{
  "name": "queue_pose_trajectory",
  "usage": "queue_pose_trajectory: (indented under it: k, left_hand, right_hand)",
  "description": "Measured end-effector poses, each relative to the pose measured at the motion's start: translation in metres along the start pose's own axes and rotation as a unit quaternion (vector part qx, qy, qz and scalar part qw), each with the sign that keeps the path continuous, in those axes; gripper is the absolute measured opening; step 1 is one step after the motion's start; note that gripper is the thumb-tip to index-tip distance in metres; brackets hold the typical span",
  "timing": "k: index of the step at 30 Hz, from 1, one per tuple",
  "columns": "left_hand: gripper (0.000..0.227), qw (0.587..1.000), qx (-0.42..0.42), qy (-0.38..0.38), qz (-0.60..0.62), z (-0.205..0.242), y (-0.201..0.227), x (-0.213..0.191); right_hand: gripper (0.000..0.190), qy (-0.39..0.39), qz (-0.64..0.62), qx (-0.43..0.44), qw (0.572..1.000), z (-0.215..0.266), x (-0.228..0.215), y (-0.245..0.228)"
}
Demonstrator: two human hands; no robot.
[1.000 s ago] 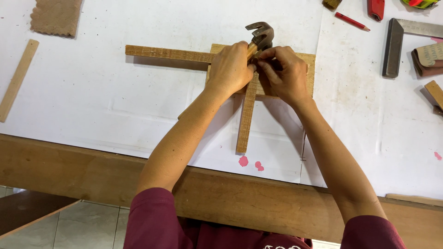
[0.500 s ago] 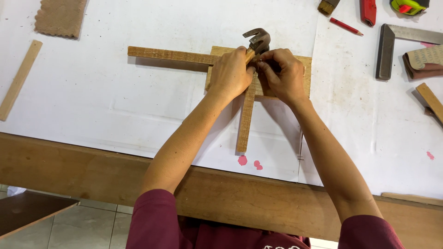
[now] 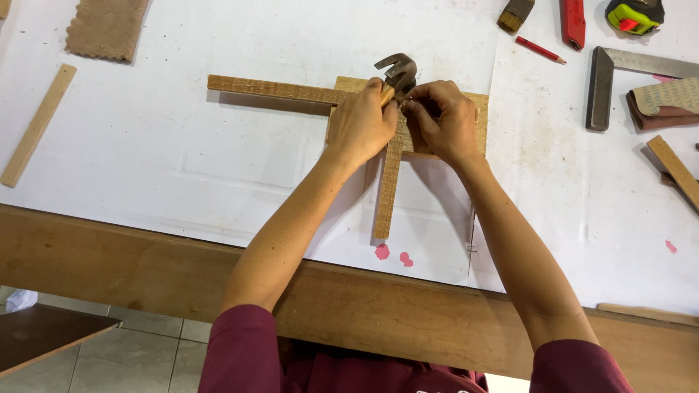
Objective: The recorder measures, marks, and uses a hammer to nail small wooden slats together on a workbench.
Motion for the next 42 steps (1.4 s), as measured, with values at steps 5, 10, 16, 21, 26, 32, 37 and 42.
queue_pose_trajectory:
  k: [5,10,16,21,26,32,37,42]
  left_hand:
    - [0.042,0.998,0.023,0.048,0.032,0.031,0.012,-0.031]
    - [0.04,0.989,0.089,0.113,0.025,0.047,0.013,-0.035]
    - [0.036,0.982,0.128,0.139,-0.017,0.064,0.03,-0.042]
    - [0.039,0.979,0.134,0.15,-0.029,0.056,0.026,-0.03]
    - [0.041,0.984,0.112,0.121,-0.071,0.057,0.033,-0.032]
    - [0.042,0.972,0.142,0.173,-0.066,0.059,0.034,-0.036]
    - [0.041,0.979,0.119,0.147,-0.069,0.059,0.034,-0.037]
    - [0.043,0.972,0.149,0.176,-0.049,0.064,0.037,-0.038]
  right_hand:
    - [0.012,-0.002,-0.01,0.008,1.0,-0.001,0.001,0.003]
    - [0.013,0.005,-0.005,-0.008,1.0,-0.001,0.001,0.002]
    - [0.012,-0.005,0.005,0.005,1.0,-0.001,0.003,0.007]
    - [0.013,0.006,-0.005,-0.004,1.0,0.001,0.003,0.008]
    - [0.013,0.012,-0.001,0.005,1.0,0.001,0.004,0.009]
    - [0.013,0.016,-0.006,0.011,1.0,0.001,0.001,0.007]
    - [0.013,0.015,-0.018,0.009,1.0,0.001,0.002,0.01]
    - [0.013,0.016,-0.012,0.035,0.999,0.002,0.002,0.011]
Point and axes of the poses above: each hand's wrist, its own z-axis away from the middle knuckle, its own x-axis out of the palm, y = z × x, the point moved 7 cm from there along -z, towards the middle knuckle, and after that the axes turned 7 degrees about -x, right-handed, at the moved point
